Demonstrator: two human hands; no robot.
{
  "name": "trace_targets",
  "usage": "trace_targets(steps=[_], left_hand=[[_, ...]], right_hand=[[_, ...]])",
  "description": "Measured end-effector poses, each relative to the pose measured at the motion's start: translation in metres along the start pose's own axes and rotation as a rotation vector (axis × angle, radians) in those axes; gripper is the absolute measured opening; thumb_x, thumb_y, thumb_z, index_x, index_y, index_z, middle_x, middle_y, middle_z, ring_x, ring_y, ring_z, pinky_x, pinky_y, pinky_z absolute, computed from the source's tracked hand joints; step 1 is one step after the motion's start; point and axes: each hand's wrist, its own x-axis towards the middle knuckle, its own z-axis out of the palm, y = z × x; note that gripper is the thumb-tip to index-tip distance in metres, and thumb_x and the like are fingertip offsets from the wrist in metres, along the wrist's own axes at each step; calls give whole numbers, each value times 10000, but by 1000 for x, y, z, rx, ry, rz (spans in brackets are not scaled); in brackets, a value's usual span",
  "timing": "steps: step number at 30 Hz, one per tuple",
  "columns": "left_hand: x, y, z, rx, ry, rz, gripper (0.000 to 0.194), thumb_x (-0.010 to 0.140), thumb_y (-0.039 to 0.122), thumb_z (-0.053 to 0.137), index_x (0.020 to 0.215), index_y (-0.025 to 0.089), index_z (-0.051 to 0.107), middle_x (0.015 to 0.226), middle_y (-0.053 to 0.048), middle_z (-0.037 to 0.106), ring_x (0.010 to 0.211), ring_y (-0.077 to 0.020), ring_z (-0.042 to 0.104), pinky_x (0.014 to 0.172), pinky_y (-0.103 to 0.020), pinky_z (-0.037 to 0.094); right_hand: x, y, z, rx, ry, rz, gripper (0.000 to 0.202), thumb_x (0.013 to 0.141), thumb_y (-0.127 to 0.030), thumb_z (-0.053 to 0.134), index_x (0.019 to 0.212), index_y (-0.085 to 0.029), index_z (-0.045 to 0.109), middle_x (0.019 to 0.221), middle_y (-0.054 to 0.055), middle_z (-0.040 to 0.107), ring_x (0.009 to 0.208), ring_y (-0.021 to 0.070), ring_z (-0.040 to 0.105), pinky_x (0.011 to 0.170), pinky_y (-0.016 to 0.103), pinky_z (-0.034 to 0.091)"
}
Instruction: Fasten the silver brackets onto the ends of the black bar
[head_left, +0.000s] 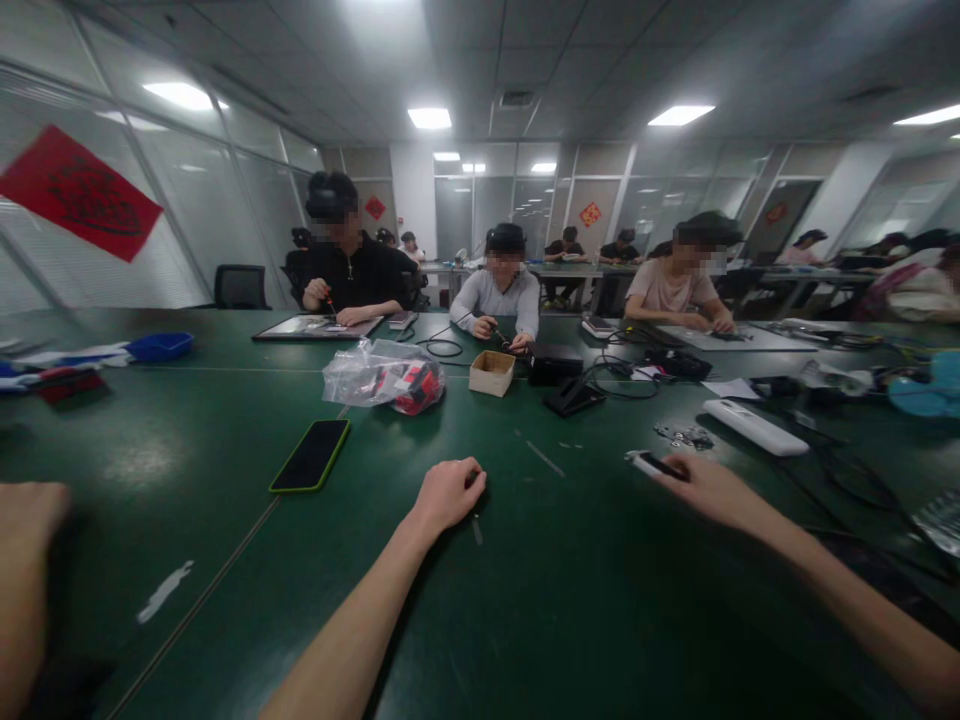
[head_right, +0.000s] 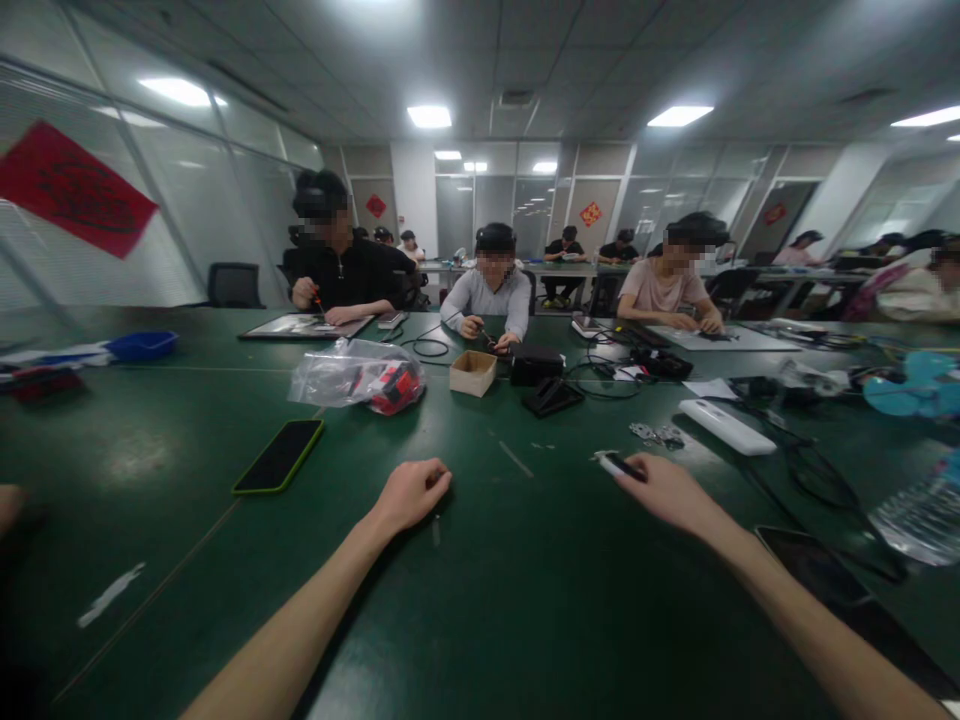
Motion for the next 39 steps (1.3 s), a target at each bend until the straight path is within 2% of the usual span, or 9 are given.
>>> trace_targets(steps=[5, 7, 10, 12, 16, 19, 26, 33, 39], left_hand=[[-4, 3, -4, -54, -9, 104, 210, 856, 343, 489, 916, 203, 633, 789, -14, 650, 718, -149, 586, 652, -243, 402], [-6, 6, -6, -69, -26, 170, 218, 836, 369, 536, 954, 210, 627, 826, -14, 642, 778, -158, 581, 701, -253, 411], [-8, 8, -6, -75, -49, 257, 243, 837, 377, 560, 1025, 232, 612, 921, -19, 637, 884, -175, 568, 763, -270, 411], [-8, 10, -4, -68, -59, 286, 225, 873, 353, 522, 1049, 242, 606, 971, -24, 632, 916, -172, 563, 783, -273, 408], [-5, 11, 2, -57, -53, 266, 213, 913, 310, 464, 1045, 236, 614, 1000, -37, 631, 926, -166, 565, 780, -269, 403], [-4, 13, 4, -51, -26, 262, 210, 920, 285, 452, 1038, 238, 620, 1008, -35, 630, 925, -163, 563, 775, -270, 395], [-1, 11, 4, -74, -6, 192, 193, 898, 327, 487, 951, 218, 637, 950, -29, 632, 899, -163, 559, 778, -271, 401], [1, 11, 3, -121, -15, 183, 166, 866, 310, 538, 961, 219, 638, 980, -33, 630, 930, -174, 551, 807, -286, 408], [2, 8, 4, -167, -1, 185, 147, 857, 305, 558, 912, 227, 671, 970, -32, 631, 943, -172, 552, 830, -280, 410]], right_hand=[[-44, -104, 27, 221, -321, -86, 348, 774, -428, 567, 1011, -173, 574, 935, 100, 669, 719, 190, 638, 575, 265, 472], [-51, -133, 35, 305, -356, -125, 503, 757, -502, 575, 1129, -173, 498, 909, 101, 669, 666, 190, 633, 510, 263, 459], [-48, -154, 46, 291, -317, -228, 501, 749, -611, 528, 1018, -189, 553, 820, 82, 666, 645, 202, 623, 508, 280, 448], [-40, -155, 52, 249, -227, -252, 458, 809, -593, 447, 973, -185, 577, 802, 82, 655, 674, 209, 620, 557, 303, 459], [-27, -141, 65, 228, -40, -412, 368, 882, -377, 405, 1195, -208, 501, 957, 73, 622, 848, 197, 597, 722, 329, 476], [-24, -134, 71, 269, -35, -548, 301, 903, -346, 384, 1124, -238, 558, 1030, 58, 602, 923, 182, 567, 778, 324, 470], [-19, -133, 72, 367, -12, -541, 276, 904, -366, 424, 882, -185, 630, 857, 56, 623, 809, 179, 572, 744, 333, 470], [-15, -130, 67, 454, -31, -562, 288, 858, -350, 516, 1101, -210, 577, 1024, 67, 601, 921, 187, 564, 797, 335, 473], [-14, -128, 67, 418, -63, -592, 189, 874, -294, 486, 966, -214, 629, 956, 44, 623, 926, 182, 556, 839, 352, 452]])
